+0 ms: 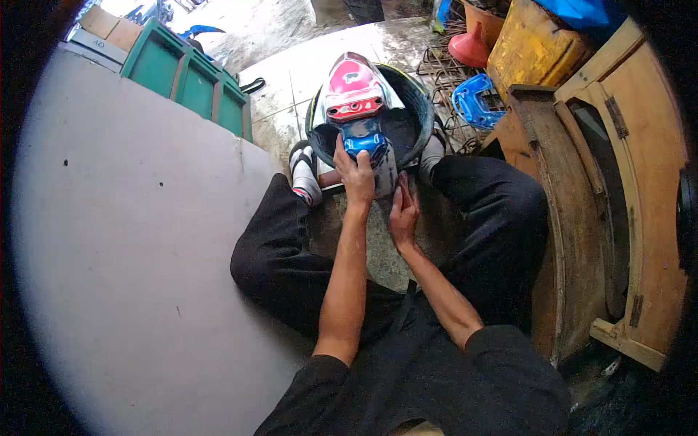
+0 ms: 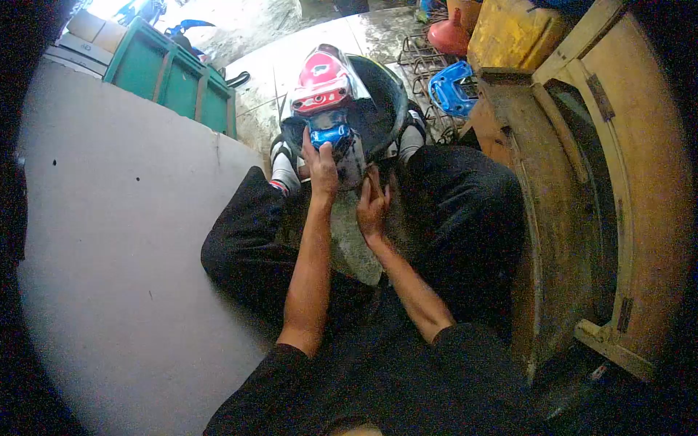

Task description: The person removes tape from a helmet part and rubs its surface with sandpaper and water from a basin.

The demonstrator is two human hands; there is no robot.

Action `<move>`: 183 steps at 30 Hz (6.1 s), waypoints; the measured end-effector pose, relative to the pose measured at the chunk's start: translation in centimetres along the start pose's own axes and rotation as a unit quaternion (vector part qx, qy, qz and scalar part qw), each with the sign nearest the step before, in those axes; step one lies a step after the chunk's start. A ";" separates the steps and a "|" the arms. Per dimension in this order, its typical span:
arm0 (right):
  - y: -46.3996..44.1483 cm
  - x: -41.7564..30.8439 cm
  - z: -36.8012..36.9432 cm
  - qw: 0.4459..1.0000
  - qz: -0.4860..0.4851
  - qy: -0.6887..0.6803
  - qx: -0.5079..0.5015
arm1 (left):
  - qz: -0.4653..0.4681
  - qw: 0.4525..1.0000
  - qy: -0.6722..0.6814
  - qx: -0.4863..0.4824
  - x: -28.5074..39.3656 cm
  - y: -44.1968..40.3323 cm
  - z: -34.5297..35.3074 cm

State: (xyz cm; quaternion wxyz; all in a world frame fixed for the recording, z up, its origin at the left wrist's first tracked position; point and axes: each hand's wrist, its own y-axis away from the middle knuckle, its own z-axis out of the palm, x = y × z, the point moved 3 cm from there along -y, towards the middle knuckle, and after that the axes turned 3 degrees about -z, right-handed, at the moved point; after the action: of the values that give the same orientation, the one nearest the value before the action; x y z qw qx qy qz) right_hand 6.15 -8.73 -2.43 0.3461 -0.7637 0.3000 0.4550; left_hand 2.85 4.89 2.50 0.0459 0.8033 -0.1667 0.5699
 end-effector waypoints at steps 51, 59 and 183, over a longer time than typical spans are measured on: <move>0.7 -0.3 0.4 0.998 -0.062 -0.033 0.007 | -0.001 1.000 0.007 -0.002 -0.1 -0.1 -0.1; 0.2 0.2 -0.1 0.997 -0.068 -0.021 0.007 | -0.006 1.000 0.008 -0.005 0.3 0.1 0.0; 3.8 0.2 0.6 0.951 -0.240 0.172 -0.096 | -0.017 0.999 0.031 -0.005 -0.1 -0.1 0.3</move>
State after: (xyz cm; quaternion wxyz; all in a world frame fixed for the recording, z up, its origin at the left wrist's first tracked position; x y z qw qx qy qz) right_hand 3.01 -10.45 -3.83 0.3129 -0.9095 0.1177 0.2471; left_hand 3.09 4.94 2.29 0.0648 0.7879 -0.1539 0.5927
